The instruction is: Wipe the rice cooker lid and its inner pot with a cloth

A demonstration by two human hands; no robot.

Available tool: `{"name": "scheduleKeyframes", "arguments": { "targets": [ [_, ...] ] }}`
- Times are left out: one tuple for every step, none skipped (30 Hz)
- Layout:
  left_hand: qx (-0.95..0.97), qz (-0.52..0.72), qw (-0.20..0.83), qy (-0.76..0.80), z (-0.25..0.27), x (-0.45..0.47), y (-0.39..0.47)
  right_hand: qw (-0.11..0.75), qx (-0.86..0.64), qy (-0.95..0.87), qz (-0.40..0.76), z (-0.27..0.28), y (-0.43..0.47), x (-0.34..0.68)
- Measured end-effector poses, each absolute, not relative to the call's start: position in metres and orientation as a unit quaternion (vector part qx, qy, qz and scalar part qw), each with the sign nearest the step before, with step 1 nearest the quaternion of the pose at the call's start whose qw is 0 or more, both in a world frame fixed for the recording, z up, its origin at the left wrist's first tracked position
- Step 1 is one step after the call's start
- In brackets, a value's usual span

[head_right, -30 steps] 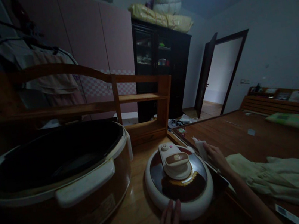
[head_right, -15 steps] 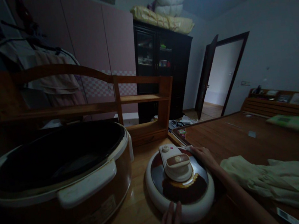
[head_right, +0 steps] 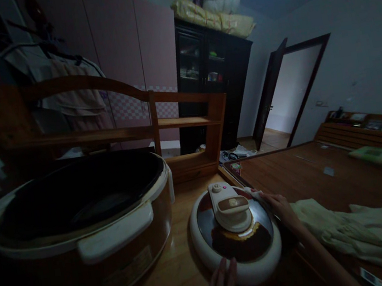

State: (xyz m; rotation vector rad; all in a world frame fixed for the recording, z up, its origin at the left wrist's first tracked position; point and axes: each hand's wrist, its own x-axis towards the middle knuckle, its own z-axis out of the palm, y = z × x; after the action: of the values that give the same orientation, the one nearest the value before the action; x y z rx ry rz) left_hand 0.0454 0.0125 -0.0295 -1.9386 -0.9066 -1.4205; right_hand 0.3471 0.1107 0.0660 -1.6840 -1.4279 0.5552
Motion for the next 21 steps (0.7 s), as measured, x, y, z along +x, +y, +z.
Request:
{"name": "scheduleKeyframes", "arguments": {
  "targets": [
    [-0.719,-0.54,0.276,-0.338,-0.029,0.047,0.012,0.421,-0.672,-0.57,0.217,0.066,0.107,0.349],
    [-0.718,-0.544,0.273,-0.337,-0.029,0.048,0.012,0.422,-0.672,-0.57,0.214,0.066,0.103,0.35],
    [-0.722,-0.542,0.271,-0.333,-0.031,0.049,0.011,0.423,-0.672,-0.57,0.212,0.066,0.099,0.35],
    [-0.729,-0.536,0.271,-0.33,-0.032,0.05,0.011,0.424,-0.672,-0.57,0.21,0.067,0.096,0.35],
    [-0.736,-0.529,0.271,-0.326,-0.035,0.05,0.01,0.422,-0.671,-0.572,0.209,0.067,0.093,0.35],
    [-0.74,-0.525,0.272,-0.32,-0.038,0.051,0.01,0.422,-0.67,-0.574,0.208,0.067,0.09,0.349],
    [-0.742,-0.525,0.273,-0.315,-0.04,0.051,0.01,0.422,-0.669,-0.575,0.209,0.066,0.087,0.349],
    [-0.742,-0.525,0.275,-0.313,-0.043,0.05,0.011,0.422,-0.667,-0.576,0.211,0.066,0.085,0.348],
    [-0.742,-0.524,0.278,-0.314,-0.045,0.05,0.011,0.422,-0.667,-0.575,0.213,0.065,0.083,0.349],
    [-0.74,-0.521,0.283,-0.316,-0.046,0.05,0.012,0.423,-0.67,-0.572,0.213,0.063,0.081,0.349],
    [-0.739,-0.518,0.288,-0.319,-0.047,0.05,0.014,0.425,-0.674,-0.567,0.209,0.062,0.079,0.349],
    [-0.737,-0.516,0.293,-0.323,-0.048,0.05,0.015,0.427,-0.679,-0.561,0.203,0.06,0.077,0.349],
    [-0.734,-0.516,0.297,-0.326,-0.048,0.051,0.017,0.43,-0.683,-0.556,0.198,0.058,0.075,0.35],
    [-0.728,-0.521,0.302,-0.328,-0.048,0.051,0.018,0.435,-0.684,-0.552,0.195,0.056,0.074,0.349],
    [-0.722,-0.527,0.304,-0.328,-0.048,0.052,0.02,0.44,-0.683,-0.55,0.194,0.054,0.072,0.349],
    [-0.717,-0.533,0.306,-0.328,-0.049,0.052,0.021,0.443,-0.68,-0.551,0.195,0.053,0.071,0.348],
    [-0.713,-0.537,0.307,-0.33,-0.05,0.053,0.022,0.447,-0.678,-0.55,0.194,0.052,0.069,0.346],
    [-0.711,-0.539,0.305,-0.333,-0.051,0.053,0.023,0.45,-0.679,-0.549,0.189,0.051,0.068,0.344],
    [-0.712,-0.538,0.3,-0.337,-0.054,0.053,0.023,0.456,-0.679,-0.546,0.181,0.051,0.067,0.341],
    [-0.717,-0.532,0.295,-0.342,-0.058,0.053,0.023,0.462,-0.68,-0.543,0.174,0.051,0.065,0.339],
    [-0.725,-0.518,0.292,-0.348,-0.061,0.053,0.022,0.467,-0.68,-0.54,0.168,0.052,0.064,0.336]
  ]
}}
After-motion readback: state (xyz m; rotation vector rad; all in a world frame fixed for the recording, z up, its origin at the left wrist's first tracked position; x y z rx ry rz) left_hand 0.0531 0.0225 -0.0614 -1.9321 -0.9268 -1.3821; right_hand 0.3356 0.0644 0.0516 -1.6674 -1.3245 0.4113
